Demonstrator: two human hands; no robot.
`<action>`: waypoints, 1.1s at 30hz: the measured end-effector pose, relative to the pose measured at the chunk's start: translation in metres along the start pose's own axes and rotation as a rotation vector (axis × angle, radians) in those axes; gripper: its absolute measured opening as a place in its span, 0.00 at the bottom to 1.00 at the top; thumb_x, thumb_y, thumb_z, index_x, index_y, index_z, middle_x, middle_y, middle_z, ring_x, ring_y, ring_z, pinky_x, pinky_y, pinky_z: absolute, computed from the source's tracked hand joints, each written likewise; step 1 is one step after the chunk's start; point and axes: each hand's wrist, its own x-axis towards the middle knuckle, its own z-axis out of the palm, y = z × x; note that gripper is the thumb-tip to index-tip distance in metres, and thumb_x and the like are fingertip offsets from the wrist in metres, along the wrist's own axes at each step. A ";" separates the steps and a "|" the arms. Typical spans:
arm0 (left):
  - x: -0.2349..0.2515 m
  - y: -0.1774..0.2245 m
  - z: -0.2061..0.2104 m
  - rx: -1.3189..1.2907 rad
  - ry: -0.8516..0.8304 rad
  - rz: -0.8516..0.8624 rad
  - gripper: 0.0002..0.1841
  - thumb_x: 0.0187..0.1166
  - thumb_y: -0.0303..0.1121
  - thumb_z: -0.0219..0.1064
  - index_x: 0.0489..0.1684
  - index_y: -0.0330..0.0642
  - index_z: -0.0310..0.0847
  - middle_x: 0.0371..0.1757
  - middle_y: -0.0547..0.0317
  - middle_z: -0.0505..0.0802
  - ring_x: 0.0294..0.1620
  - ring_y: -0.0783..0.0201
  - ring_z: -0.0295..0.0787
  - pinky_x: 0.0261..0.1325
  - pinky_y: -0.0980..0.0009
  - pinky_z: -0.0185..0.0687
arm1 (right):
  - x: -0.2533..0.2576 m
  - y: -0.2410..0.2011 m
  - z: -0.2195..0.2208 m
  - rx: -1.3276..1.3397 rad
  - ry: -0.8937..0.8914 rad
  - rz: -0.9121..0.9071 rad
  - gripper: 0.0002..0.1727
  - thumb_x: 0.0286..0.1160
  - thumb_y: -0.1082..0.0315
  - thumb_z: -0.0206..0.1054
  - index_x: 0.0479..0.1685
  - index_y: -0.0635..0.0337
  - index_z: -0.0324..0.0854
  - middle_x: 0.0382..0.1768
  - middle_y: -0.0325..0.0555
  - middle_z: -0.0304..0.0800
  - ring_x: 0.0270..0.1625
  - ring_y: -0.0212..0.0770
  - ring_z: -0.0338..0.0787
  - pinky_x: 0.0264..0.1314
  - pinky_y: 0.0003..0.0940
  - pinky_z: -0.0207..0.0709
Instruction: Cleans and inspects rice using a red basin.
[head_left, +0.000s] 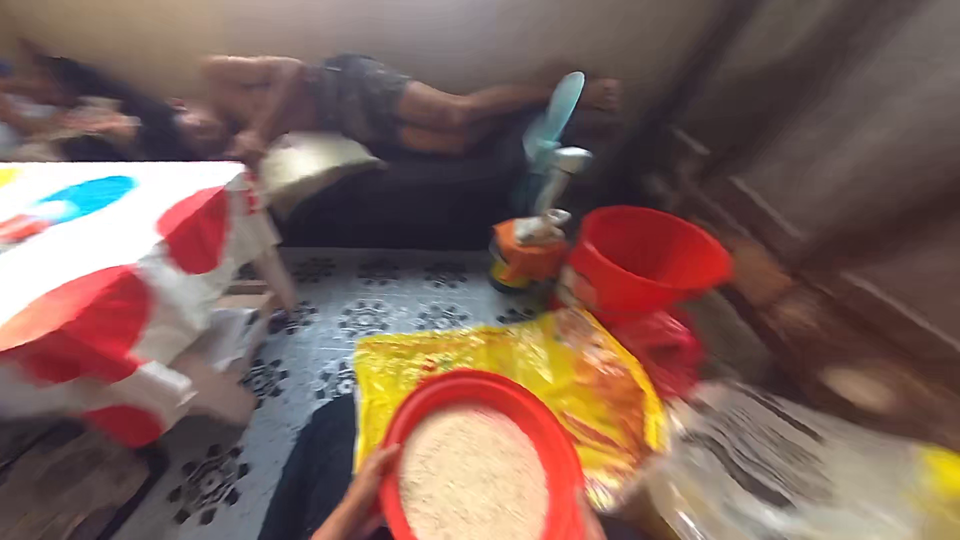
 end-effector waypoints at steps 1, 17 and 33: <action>-0.011 0.012 0.002 0.010 0.034 0.014 0.16 0.92 0.36 0.47 0.63 0.37 0.75 0.39 0.52 0.95 0.38 0.61 0.95 0.42 0.61 0.94 | -0.014 -0.010 -0.006 -0.151 -0.031 -0.052 0.29 0.92 0.59 0.43 0.85 0.69 0.58 0.69 0.55 0.82 0.67 0.35 0.86 0.72 0.36 0.81; -0.106 0.044 0.220 0.320 -0.678 -0.455 0.15 0.91 0.35 0.46 0.49 0.41 0.79 0.31 0.54 0.93 0.30 0.62 0.93 0.33 0.64 0.91 | -0.135 -0.257 -0.217 -1.606 0.621 -0.341 0.26 0.64 0.86 0.71 0.66 0.62 0.87 0.71 0.68 0.80 0.62 0.73 0.86 0.61 0.75 0.77; -0.027 0.027 0.337 0.566 -0.533 0.023 0.32 0.90 0.37 0.53 0.93 0.60 0.45 0.73 0.32 0.78 0.56 0.33 0.88 0.38 0.38 0.87 | -0.127 -0.223 -0.152 -1.572 0.331 -0.580 0.27 0.74 0.84 0.59 0.75 0.65 0.78 0.87 0.55 0.67 0.60 0.61 0.92 0.59 0.59 0.84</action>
